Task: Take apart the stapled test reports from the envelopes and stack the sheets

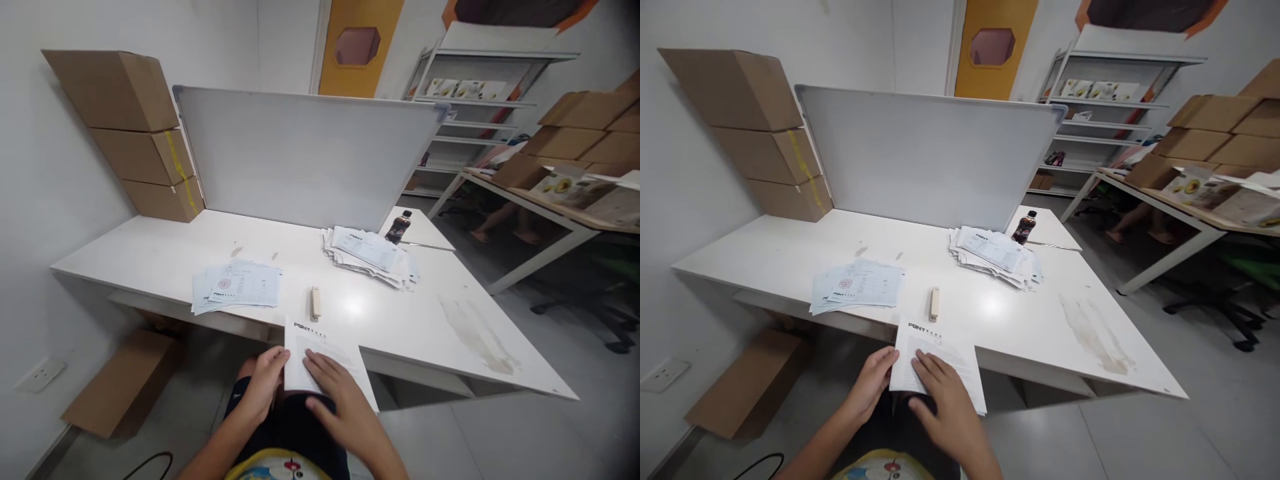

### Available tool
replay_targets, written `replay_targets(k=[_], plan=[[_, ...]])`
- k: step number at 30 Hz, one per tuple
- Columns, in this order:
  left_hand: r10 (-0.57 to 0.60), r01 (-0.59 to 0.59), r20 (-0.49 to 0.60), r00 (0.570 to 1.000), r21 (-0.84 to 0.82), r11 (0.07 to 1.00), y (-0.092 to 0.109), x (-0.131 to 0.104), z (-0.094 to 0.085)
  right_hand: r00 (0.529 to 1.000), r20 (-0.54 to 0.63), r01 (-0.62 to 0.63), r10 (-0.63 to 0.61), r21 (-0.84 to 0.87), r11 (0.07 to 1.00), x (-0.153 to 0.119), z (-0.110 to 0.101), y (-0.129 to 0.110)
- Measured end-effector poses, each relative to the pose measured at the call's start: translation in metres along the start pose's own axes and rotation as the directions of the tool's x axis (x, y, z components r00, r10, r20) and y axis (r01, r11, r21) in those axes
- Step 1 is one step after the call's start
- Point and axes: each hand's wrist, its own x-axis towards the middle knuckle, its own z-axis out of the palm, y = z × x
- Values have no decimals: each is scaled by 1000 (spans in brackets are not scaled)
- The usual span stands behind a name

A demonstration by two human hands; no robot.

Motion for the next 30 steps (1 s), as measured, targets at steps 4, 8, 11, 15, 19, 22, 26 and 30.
replay_targets(k=[4,8,11,15,19,22,26,30], plan=[[-8,11,25,1000,-112,994,14,-4,0,982,-170,43,-82,-222,974,-17,-5,-4],[223,-249,113,968,364,897,26,47,-15,933,-336,-30,-127,-427,904,-4,-43,23],[526,-392,108,844,794,465,34,112,-27,798,-570,-213,-194,-568,795,23,-83,53],[514,-273,217,830,961,36,31,175,-28,568,-776,-397,-274,-550,735,80,-112,116],[447,-244,310,839,949,-200,16,192,-26,709,-705,-465,-1,-468,751,146,-110,194],[432,-261,339,836,937,-230,10,193,-29,815,-492,-524,306,-398,753,179,-87,238],[481,-285,359,799,932,-222,11,190,-32,773,-418,-622,478,-346,703,187,-34,248],[511,-349,404,758,914,-205,10,181,-25,668,-546,-701,506,-231,675,164,7,227]])
